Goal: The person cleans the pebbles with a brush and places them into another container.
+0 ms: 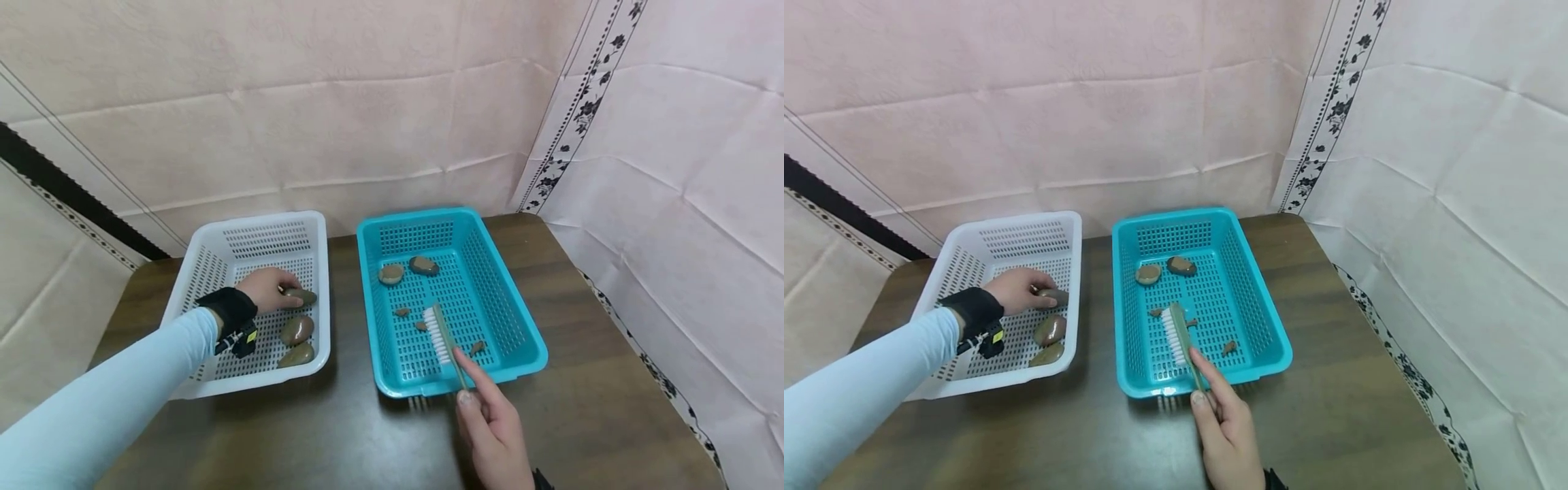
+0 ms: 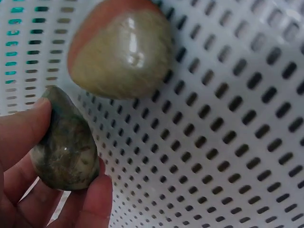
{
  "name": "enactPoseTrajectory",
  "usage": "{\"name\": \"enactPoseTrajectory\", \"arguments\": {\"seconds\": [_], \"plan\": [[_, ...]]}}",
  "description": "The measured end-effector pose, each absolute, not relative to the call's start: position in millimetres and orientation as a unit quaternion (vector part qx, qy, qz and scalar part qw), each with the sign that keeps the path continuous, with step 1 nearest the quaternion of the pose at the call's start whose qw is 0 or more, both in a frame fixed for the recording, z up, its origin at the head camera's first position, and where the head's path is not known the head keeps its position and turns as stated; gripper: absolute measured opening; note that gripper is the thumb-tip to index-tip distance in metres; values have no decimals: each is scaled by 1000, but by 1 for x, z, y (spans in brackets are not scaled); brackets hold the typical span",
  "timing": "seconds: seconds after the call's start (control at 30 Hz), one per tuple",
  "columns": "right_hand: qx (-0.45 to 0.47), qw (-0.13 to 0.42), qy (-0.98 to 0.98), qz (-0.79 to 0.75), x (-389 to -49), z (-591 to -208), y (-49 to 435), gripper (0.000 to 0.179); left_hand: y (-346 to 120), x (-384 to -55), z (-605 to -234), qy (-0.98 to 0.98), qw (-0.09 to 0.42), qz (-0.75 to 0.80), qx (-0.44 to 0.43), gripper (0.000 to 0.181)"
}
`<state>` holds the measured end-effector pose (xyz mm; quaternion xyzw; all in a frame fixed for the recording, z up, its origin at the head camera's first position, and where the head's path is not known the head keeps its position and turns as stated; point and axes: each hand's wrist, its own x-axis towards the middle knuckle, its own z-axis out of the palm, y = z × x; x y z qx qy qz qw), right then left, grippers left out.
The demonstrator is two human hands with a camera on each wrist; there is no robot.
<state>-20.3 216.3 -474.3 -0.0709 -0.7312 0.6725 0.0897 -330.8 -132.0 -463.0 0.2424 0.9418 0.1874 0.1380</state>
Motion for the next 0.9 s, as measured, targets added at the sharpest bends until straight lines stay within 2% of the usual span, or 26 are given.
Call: {"name": "enactPoseTrajectory", "arguments": {"seconds": [0.3,0.67,0.8,0.9], "plan": [[-31,113,-727,677,-23,-479,218,46,-130,-325,-467,943,135,207,223,19],[-16,135,-724,676,-24,-482,227,46,-92,-324,-424,937,-2,252,242,20],[-27,134,-726,674,-22,-484,228,45,-62,-324,-417,924,-36,258,279,19],[-45,129,-726,674,-20,-484,229,45,-34,-324,-411,912,-41,261,315,18]]}}
